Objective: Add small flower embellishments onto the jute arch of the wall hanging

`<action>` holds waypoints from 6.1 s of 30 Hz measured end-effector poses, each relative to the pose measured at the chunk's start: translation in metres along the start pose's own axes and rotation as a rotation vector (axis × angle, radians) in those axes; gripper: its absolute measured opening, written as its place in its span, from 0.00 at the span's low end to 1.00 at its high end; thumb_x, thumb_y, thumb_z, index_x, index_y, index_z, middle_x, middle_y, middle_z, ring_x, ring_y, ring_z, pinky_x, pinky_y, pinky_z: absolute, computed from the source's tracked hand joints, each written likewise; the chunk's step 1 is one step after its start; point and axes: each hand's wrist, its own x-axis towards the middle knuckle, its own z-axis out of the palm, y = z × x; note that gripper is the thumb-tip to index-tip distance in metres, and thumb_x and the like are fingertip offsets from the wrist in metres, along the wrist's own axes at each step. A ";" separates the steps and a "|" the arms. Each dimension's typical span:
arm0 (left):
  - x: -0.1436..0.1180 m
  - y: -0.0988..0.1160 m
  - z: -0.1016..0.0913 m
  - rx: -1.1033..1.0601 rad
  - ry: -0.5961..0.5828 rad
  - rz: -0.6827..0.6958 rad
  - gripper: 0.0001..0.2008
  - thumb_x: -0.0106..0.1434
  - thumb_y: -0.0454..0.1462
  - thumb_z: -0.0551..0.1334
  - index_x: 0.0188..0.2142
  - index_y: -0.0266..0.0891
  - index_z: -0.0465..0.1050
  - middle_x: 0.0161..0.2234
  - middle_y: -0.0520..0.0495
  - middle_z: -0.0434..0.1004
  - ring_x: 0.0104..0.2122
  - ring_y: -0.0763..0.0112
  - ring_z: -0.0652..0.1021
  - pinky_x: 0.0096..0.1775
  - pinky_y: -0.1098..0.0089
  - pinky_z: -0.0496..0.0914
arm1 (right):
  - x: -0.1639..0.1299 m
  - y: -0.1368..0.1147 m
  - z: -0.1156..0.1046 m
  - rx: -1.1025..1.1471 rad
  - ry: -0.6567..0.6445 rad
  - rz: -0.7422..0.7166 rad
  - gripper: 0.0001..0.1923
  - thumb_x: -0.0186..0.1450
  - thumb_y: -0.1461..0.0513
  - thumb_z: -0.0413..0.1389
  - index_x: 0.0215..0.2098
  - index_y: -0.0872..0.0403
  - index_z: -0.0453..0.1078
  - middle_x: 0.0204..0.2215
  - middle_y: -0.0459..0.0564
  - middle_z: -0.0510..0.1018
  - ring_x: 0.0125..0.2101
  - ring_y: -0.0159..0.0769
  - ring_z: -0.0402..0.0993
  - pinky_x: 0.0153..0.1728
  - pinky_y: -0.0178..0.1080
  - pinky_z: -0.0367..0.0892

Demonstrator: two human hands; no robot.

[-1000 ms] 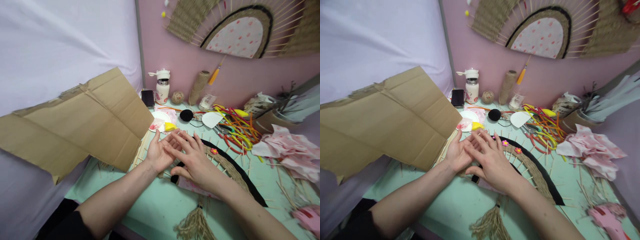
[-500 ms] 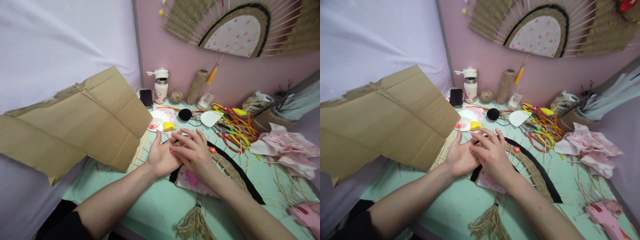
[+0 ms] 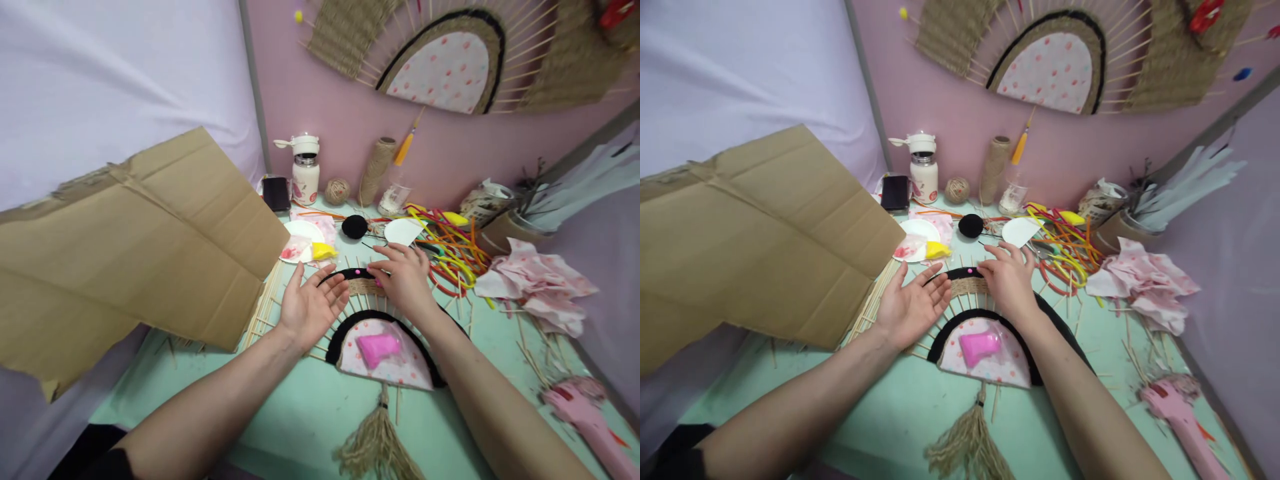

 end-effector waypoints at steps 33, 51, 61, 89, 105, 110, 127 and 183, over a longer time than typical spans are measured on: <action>0.000 0.002 0.001 -0.022 0.013 -0.055 0.25 0.70 0.50 0.50 0.48 0.31 0.72 0.33 0.41 0.76 0.31 0.68 0.78 0.35 0.69 0.74 | -0.011 -0.003 0.024 -0.059 -0.053 -0.089 0.13 0.68 0.60 0.52 0.32 0.46 0.79 0.45 0.47 0.83 0.52 0.47 0.68 0.59 0.60 0.42; 0.000 0.003 0.002 -0.005 -0.008 -0.063 0.23 0.70 0.48 0.51 0.45 0.30 0.73 0.31 0.42 0.75 0.30 0.69 0.78 0.34 0.71 0.74 | -0.013 -0.030 -0.033 -0.400 -0.452 -0.118 0.23 0.65 0.68 0.52 0.55 0.46 0.74 0.68 0.55 0.60 0.66 0.57 0.54 0.61 0.67 0.48; -0.002 0.003 0.003 0.006 0.002 -0.066 0.22 0.70 0.48 0.50 0.46 0.31 0.72 0.31 0.43 0.75 0.30 0.70 0.77 0.34 0.72 0.73 | -0.010 -0.031 -0.033 -0.432 -0.547 -0.101 0.24 0.66 0.66 0.52 0.58 0.43 0.72 0.69 0.52 0.56 0.67 0.56 0.50 0.62 0.65 0.44; -0.014 -0.021 -0.005 1.277 -0.233 0.425 0.16 0.61 0.44 0.65 0.46 0.40 0.72 0.40 0.46 0.76 0.41 0.66 0.75 0.44 0.66 0.69 | -0.004 -0.021 -0.076 -0.413 -0.320 -0.086 0.17 0.69 0.58 0.52 0.54 0.52 0.72 0.63 0.56 0.68 0.62 0.55 0.60 0.61 0.65 0.46; -0.007 -0.031 -0.012 1.493 -0.240 0.586 0.09 0.57 0.35 0.67 0.39 0.43 0.77 0.41 0.45 0.76 0.43 0.61 0.74 0.47 0.63 0.66 | -0.004 -0.016 -0.118 -0.166 -0.149 -0.133 0.15 0.70 0.59 0.52 0.53 0.50 0.72 0.55 0.53 0.76 0.57 0.48 0.69 0.63 0.62 0.44; -0.004 -0.020 -0.002 1.117 -0.115 0.402 0.09 0.55 0.35 0.68 0.36 0.39 0.73 0.33 0.50 0.76 0.34 0.70 0.75 0.39 0.71 0.68 | -0.004 -0.025 -0.127 -0.023 -0.115 -0.196 0.09 0.69 0.61 0.53 0.42 0.51 0.76 0.49 0.50 0.80 0.52 0.43 0.74 0.61 0.55 0.50; -0.007 -0.026 -0.009 1.144 -0.243 0.498 0.08 0.57 0.33 0.67 0.38 0.40 0.76 0.41 0.47 0.74 0.43 0.67 0.74 0.47 0.70 0.69 | 0.005 -0.021 -0.097 0.024 -0.295 -0.171 0.11 0.69 0.65 0.53 0.41 0.51 0.78 0.47 0.52 0.81 0.51 0.43 0.74 0.58 0.54 0.55; 0.001 -0.018 -0.014 1.440 -0.186 0.839 0.08 0.54 0.29 0.65 0.34 0.40 0.77 0.34 0.51 0.72 0.36 0.70 0.73 0.40 0.70 0.66 | -0.004 -0.063 -0.081 0.167 -0.239 -0.376 0.06 0.57 0.71 0.56 0.29 0.57 0.74 0.55 0.62 0.75 0.60 0.52 0.65 0.56 0.51 0.70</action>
